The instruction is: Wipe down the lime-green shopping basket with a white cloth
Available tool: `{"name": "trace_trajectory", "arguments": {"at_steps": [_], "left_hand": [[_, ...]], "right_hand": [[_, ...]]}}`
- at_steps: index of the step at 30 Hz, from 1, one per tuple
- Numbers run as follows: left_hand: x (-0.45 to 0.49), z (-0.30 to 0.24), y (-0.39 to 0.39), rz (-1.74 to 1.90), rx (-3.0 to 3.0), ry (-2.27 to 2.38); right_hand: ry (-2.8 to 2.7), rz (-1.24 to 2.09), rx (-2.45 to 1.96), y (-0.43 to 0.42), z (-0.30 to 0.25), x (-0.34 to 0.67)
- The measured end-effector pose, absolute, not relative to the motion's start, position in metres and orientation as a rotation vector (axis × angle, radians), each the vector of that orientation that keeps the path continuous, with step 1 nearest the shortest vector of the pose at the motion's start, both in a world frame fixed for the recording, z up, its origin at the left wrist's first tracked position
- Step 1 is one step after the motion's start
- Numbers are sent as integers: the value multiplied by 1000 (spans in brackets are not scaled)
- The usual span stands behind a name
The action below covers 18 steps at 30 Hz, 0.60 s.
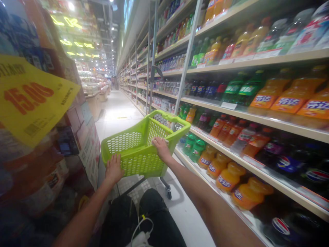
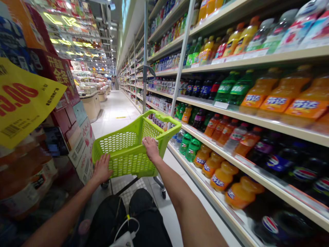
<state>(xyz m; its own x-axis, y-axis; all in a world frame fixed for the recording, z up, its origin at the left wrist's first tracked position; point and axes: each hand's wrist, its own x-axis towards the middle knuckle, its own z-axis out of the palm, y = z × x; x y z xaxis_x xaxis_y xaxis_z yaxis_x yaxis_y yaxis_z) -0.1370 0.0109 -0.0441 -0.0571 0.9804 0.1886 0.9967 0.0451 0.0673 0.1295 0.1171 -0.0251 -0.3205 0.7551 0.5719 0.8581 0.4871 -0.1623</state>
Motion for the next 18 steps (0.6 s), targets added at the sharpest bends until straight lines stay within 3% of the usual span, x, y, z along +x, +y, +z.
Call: {"name": "trace_trajectory", "arguments": {"at_steps": [9,18], "left_hand": [[-121,-36,8,-157,-2030,-2306],[-89,-25,-6,-233,-2243,-2203]], "right_hand": [[-2107,-91,-1050,102,-65,54],[-2081,1,-1106,119,-70,78]]}}
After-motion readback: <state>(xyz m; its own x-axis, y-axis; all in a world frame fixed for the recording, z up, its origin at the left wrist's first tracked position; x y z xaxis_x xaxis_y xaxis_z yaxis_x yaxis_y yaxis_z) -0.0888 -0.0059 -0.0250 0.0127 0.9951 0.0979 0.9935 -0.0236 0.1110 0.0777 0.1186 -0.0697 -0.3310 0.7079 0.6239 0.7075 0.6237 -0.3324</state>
